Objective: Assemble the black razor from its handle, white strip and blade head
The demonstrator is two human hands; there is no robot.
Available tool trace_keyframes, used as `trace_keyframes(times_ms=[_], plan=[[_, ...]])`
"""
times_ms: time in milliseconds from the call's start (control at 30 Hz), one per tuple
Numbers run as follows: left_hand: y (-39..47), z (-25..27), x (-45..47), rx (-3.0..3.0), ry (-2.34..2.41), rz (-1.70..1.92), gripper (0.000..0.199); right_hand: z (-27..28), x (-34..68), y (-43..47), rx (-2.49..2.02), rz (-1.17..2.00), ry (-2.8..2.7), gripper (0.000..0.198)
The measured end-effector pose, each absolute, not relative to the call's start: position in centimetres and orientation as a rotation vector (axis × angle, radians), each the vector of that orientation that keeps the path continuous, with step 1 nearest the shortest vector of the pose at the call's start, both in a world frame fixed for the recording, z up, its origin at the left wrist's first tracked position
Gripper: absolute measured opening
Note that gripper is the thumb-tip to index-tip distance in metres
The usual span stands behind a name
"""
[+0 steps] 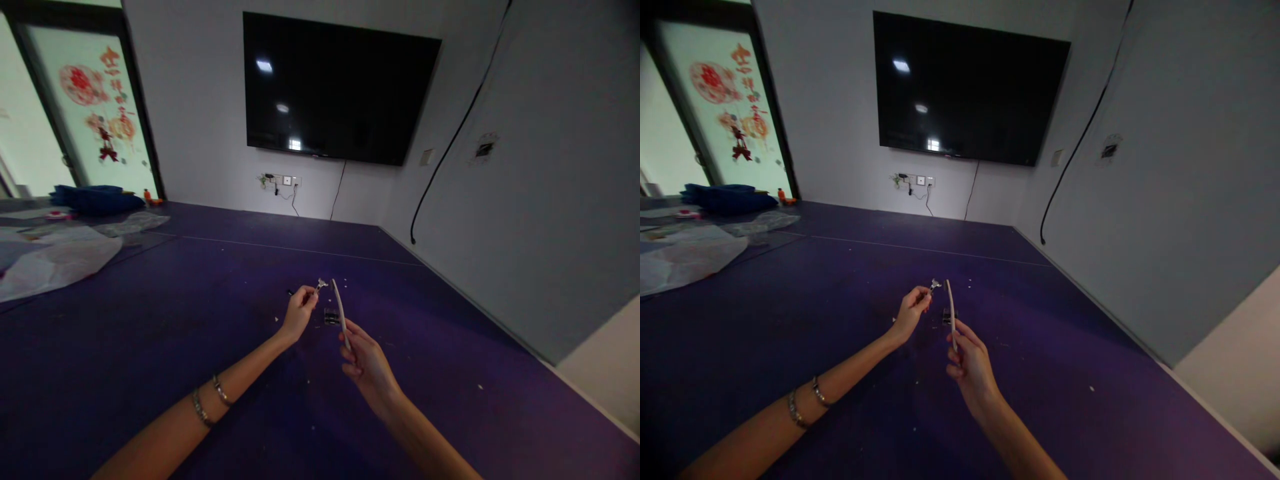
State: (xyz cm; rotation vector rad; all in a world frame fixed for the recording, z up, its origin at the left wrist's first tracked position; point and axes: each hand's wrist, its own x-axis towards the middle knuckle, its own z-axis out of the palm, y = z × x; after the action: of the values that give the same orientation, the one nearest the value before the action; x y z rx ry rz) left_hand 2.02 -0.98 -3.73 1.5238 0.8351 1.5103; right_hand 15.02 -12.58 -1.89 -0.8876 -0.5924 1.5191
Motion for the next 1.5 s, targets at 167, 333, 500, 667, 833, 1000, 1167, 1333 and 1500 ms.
trace_keyframes(times_ms=[167,333,500,667,833,1000,1167,1333,1500], plan=[[-1.0,-3.7,2.1,1.515,0.831,1.506,0.011,-2.3,15.0,-12.7,-0.899,1.55,-0.592,0.04],[-1.0,-3.6,2.0,1.509,0.836,1.511,0.011,-2.7,15.2,-13.1,-0.918,1.531,-0.582,0.04],[-1.2,-3.6,2.1,1.503,0.831,1.473,0.013,-2.0,15.3,-13.1,-0.909,1.505,-0.577,0.042],[-1.3,-3.4,2.1,1.48,0.849,1.488,0.011,-2.0,14.9,-13.5,-0.94,1.523,-0.569,0.039],[-1.3,-3.5,2.1,1.506,0.833,1.475,0.013,-1.8,15.1,-13.2,-0.902,1.503,-0.568,0.038],[-1.3,-3.5,2.3,1.497,0.839,1.468,0.014,-1.7,14.8,-13.4,-0.917,1.544,-0.556,0.038],[-1.3,-3.5,2.3,1.484,0.832,1.472,0.014,-1.7,14.7,-13.5,-0.91,1.516,-0.566,0.038],[-1.3,-3.8,2.4,1.514,0.82,1.447,0.015,-1.4,14.7,-13.1,-0.909,1.481,-0.576,0.037],[-1.3,-3.5,2.2,1.467,0.837,1.476,0.016,-1.8,14.0,-13.9,-0.938,1.503,-0.542,0.039]])
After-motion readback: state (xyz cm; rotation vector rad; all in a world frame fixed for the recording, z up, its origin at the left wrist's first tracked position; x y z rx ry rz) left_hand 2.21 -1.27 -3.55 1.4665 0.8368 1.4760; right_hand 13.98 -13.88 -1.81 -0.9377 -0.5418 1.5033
